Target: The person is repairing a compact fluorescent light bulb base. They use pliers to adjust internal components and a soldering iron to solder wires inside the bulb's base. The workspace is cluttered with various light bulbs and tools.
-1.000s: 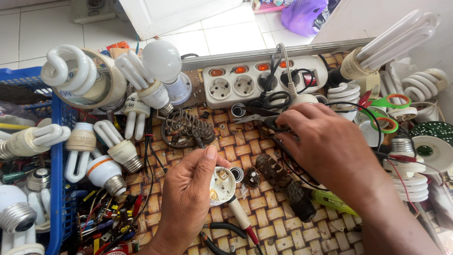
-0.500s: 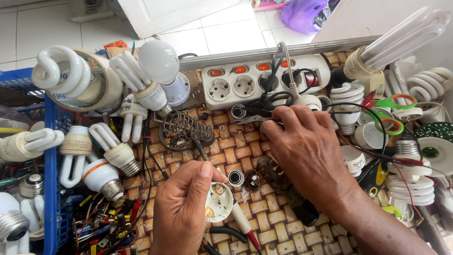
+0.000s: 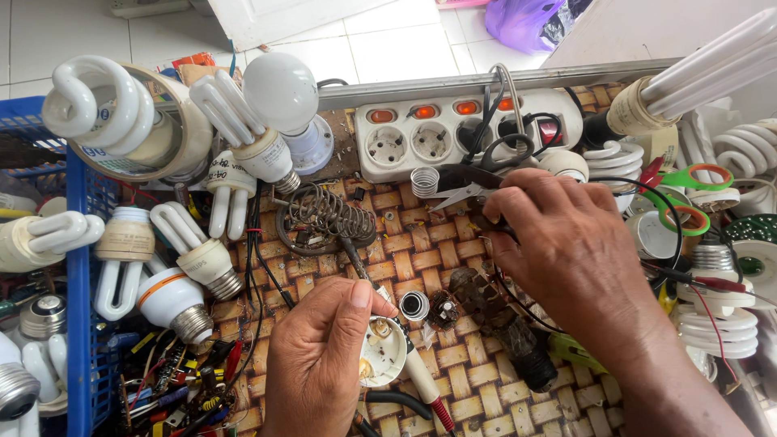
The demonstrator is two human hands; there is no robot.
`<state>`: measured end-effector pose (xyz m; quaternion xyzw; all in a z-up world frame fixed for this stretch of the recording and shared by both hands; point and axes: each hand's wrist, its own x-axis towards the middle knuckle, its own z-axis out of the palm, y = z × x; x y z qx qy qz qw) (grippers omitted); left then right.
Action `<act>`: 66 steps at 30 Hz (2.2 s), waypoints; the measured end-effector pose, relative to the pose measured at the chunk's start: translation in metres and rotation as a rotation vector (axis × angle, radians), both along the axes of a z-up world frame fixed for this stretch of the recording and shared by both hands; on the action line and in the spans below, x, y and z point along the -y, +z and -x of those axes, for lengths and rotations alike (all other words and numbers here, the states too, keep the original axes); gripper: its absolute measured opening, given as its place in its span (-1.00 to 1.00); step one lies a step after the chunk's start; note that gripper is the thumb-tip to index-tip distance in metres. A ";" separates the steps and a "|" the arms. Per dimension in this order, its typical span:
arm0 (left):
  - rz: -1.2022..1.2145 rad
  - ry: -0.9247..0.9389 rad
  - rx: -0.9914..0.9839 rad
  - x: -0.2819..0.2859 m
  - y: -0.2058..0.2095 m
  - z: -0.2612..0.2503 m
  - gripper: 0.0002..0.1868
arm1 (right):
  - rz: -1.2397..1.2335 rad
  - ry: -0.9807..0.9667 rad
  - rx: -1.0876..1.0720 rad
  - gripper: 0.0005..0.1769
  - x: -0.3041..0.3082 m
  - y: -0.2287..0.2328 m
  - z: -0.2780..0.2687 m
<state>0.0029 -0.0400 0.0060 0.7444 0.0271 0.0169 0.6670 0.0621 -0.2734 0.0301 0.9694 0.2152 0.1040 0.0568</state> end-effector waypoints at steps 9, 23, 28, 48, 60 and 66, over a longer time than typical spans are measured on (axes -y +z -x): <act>-0.012 0.006 -0.006 -0.001 0.000 -0.001 -0.58 | -0.155 0.008 -0.016 -0.74 0.004 0.008 0.001; 0.003 -0.003 -0.029 0.000 -0.007 0.001 -0.57 | -0.173 0.167 -0.081 -0.80 0.003 0.005 -0.005; -0.024 -0.005 -0.014 0.001 -0.003 0.000 -0.57 | -0.361 0.040 -0.200 -0.77 0.010 0.036 0.007; 0.444 -0.080 -0.370 0.027 0.010 0.004 -0.58 | -0.428 -0.203 -0.342 -0.77 0.032 -0.004 0.069; 0.578 -0.109 -0.542 0.031 0.009 0.006 -0.40 | -0.443 -0.116 -0.130 -0.85 0.041 -0.018 0.050; 0.532 -0.133 -0.499 0.025 0.010 0.008 -0.44 | -0.269 -0.016 -0.218 -0.78 0.038 -0.027 0.040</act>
